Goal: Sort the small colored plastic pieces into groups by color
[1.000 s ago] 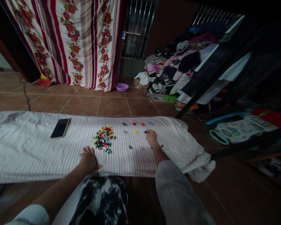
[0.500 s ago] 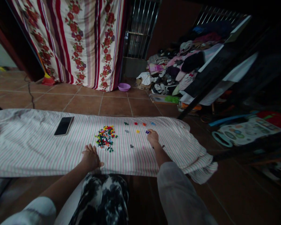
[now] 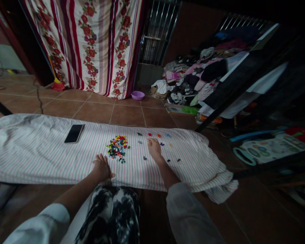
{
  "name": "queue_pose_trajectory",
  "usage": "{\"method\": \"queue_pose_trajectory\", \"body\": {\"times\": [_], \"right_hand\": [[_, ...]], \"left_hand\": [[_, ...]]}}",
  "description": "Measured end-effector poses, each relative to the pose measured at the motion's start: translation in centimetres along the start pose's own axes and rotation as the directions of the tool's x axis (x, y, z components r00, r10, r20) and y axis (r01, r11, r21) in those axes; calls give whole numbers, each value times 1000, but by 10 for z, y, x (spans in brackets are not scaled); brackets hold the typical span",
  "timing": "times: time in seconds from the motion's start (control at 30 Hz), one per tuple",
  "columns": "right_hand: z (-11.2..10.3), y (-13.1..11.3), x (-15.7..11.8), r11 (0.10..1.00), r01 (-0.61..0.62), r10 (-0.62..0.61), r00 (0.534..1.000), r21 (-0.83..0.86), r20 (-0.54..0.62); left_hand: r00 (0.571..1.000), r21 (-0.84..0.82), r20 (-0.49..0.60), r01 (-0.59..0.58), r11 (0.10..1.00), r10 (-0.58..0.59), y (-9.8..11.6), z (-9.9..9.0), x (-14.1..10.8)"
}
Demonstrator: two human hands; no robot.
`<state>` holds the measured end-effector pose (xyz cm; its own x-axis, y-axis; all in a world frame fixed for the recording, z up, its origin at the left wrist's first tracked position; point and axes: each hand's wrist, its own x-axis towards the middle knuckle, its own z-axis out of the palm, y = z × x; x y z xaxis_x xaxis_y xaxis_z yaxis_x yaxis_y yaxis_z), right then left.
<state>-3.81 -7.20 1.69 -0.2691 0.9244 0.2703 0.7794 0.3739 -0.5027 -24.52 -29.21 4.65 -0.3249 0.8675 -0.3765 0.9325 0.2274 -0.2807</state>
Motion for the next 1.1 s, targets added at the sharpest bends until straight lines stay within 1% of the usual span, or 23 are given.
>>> {"method": "queue_pose_trajectory", "body": {"times": [0.1, 0.2, 0.27, 0.4, 0.47, 0.53, 0.67, 0.8, 0.87, 0.97, 1.1], "right_hand": [[19, -32, -5, 988, 125, -134, 987, 91, 93], [38, -66, -8, 974, 190, -211, 957, 122, 199], [49, -87, -9, 964, 230, -257, 933, 133, 251], [69, -123, -5, 921, 346, -386, 870, 178, 306], [77, -137, -2, 908, 384, -419, 843, 168, 336], [84, -147, 1, 909, 398, -414, 830, 124, 374], [96, -158, 4, 912, 409, -367, 820, -2, 438], [100, -158, 1, 893, 448, -382, 802, -41, 459], [97, -157, -3, 903, 426, -358, 814, -52, 457], [87, -154, -8, 922, 383, -310, 826, -64, 470], [75, -149, -17, 935, 353, -301, 836, -29, 459]], "left_hand": [[1000, -25, 18, -2, 1000, 2, 0, -4, -1], [1000, -55, 16, 8, 998, -7, 0, -1, 0], [1000, -68, -2, 10, 998, -10, 0, 2, 2], [999, -65, -36, 8, 998, -11, 0, 8, 4], [999, -45, -39, 10, 999, -12, 0, 8, 5], [999, -21, -41, 7, 1000, -8, 0, 7, 4], [998, -20, -55, -3, 1000, 2, 0, 10, 5], [996, -65, -87, -13, 998, 7, 0, 16, 8], [995, -79, -97, -18, 997, 10, 0, 16, 8], [996, -53, -92, -18, 998, 14, -1, 14, 5], [997, -36, -71, -14, 999, 11, -2, 11, 3]]}}
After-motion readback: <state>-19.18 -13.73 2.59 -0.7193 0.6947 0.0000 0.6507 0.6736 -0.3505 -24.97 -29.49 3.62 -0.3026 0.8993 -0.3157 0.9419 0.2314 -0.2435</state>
